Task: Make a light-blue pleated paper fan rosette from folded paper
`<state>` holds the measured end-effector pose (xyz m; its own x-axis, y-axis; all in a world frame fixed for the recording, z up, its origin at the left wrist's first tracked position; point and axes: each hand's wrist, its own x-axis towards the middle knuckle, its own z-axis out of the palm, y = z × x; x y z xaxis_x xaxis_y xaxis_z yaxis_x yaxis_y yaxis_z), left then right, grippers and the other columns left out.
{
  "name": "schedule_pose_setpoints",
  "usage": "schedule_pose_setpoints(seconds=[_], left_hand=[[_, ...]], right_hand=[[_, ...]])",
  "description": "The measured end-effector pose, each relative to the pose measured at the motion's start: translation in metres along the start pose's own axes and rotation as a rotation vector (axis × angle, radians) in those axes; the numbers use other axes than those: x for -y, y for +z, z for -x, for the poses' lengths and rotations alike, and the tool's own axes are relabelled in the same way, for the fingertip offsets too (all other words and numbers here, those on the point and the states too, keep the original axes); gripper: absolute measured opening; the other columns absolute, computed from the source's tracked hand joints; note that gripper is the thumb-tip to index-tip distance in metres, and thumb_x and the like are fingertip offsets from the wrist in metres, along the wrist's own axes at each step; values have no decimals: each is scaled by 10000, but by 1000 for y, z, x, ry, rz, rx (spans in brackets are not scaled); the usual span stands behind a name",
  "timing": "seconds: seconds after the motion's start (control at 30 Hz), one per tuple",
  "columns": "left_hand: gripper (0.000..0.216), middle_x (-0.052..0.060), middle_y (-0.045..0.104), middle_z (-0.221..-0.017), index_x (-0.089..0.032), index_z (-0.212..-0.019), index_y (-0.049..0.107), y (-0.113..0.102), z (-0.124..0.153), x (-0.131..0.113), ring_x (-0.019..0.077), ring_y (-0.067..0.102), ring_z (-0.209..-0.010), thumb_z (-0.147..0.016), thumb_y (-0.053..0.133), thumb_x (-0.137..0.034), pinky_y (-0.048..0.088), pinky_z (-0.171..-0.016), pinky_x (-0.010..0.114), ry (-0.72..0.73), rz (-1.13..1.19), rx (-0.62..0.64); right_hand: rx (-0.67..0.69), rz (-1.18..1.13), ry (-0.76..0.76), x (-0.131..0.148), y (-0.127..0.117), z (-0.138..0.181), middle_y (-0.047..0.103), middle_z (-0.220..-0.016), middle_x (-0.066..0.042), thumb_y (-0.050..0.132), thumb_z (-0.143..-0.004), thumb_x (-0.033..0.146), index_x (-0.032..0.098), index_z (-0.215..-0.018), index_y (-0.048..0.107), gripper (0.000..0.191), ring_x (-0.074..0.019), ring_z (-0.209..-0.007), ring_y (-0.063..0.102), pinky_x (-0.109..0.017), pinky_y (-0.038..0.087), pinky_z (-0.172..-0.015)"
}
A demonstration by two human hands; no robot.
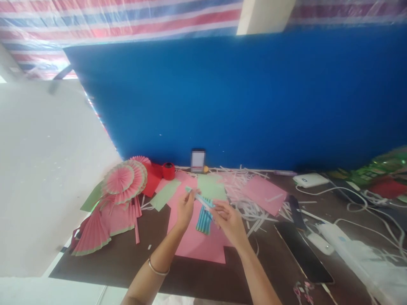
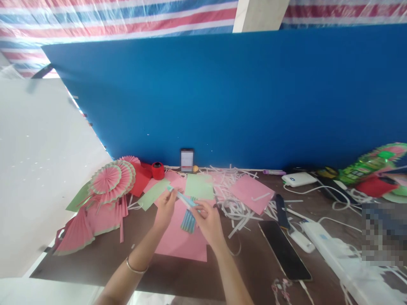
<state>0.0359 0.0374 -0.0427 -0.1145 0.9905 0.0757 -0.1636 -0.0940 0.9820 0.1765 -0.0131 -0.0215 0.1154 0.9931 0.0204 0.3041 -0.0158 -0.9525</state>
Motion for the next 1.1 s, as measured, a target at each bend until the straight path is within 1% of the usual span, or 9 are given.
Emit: schedule_pose_setpoints(seconds=[0.1,0.23,0.4,0.53,0.63,0.77,0.93,1.03,1.1], left_hand=[[329,108,699,-866,-120,-842,687,-6,-10,0,224,658,-850,-787,552,-415,511,-820,359,43,15,-77],[341,115,694,-889,-105,-854,670,-12,-22,0,234,665,-847,-776,566,-420,533,-798,359,60,78,-118],[332,115,696,-837,-98,-759,665,-16,-26,0,245,667,-842,-767,577,-419,541,-788,363,61,68,-119],[328,110,701,-814,-107,-779,682,-18,-26,1,237,662,-854,-777,566,-414,538,-774,334,118,2,-109],[317,108,703,-830,-122,-820,689,-20,-26,2,218,662,-838,-800,541,-402,523,-775,311,179,-97,-120],[336,104,699,-843,-139,-873,679,-21,-26,5,196,658,-808,-846,466,-397,505,-752,293,225,-232,-133],[327,82,653,-664,-146,-837,665,-26,-32,10,170,618,-636,-860,434,-376,468,-624,254,489,-566,-103],[328,77,628,-624,-142,-840,656,-29,-34,7,161,595,-586,-865,418,-366,453,-582,244,585,-626,-64],[328,70,626,-606,-144,-812,658,-30,-34,3,161,597,-571,-861,430,-373,462,-588,247,547,-611,-71]], right_hand=[[34,122,-56,5,-4,4,691,-775,-50,582,-721,460,204,-938,658,344,-150,-549,615,-266,487,-507],[64,316,-252,7,-10,7,695,-823,-42,518,-791,378,261,-952,672,252,-183,-725,644,-293,506,-632],[45,563,-492,5,-15,8,676,-794,-39,392,-866,237,248,-1041,650,312,-151,-685,626,-270,491,-617],[19,750,-602,4,-16,11,660,-808,-60,350,-852,124,210,-1098,626,379,-137,-643,616,-235,467,-559],[20,787,-615,6,-16,12,662,-810,-59,343,-855,129,211,-1107,617,382,-138,-633,617,-233,467,-540],[22,716,-520,19,-17,13,686,-900,-56,348,-880,223,240,-1129,592,348,-172,-742,653,-302,516,-664],[191,610,-348,42,-23,11,701,-951,-22,417,-866,284,259,-1070,619,288,-184,-832,664,-313,522,-739],[171,716,-394,52,-28,7,694,-974,-27,392,-869,227,258,-1037,646,306,-185,-852,655,-295,516,-721],[126,828,-442,53,-30,4,697,-933,-34,384,-860,182,264,-1032,655,331,-179,-796,657,-277,513,-665]])
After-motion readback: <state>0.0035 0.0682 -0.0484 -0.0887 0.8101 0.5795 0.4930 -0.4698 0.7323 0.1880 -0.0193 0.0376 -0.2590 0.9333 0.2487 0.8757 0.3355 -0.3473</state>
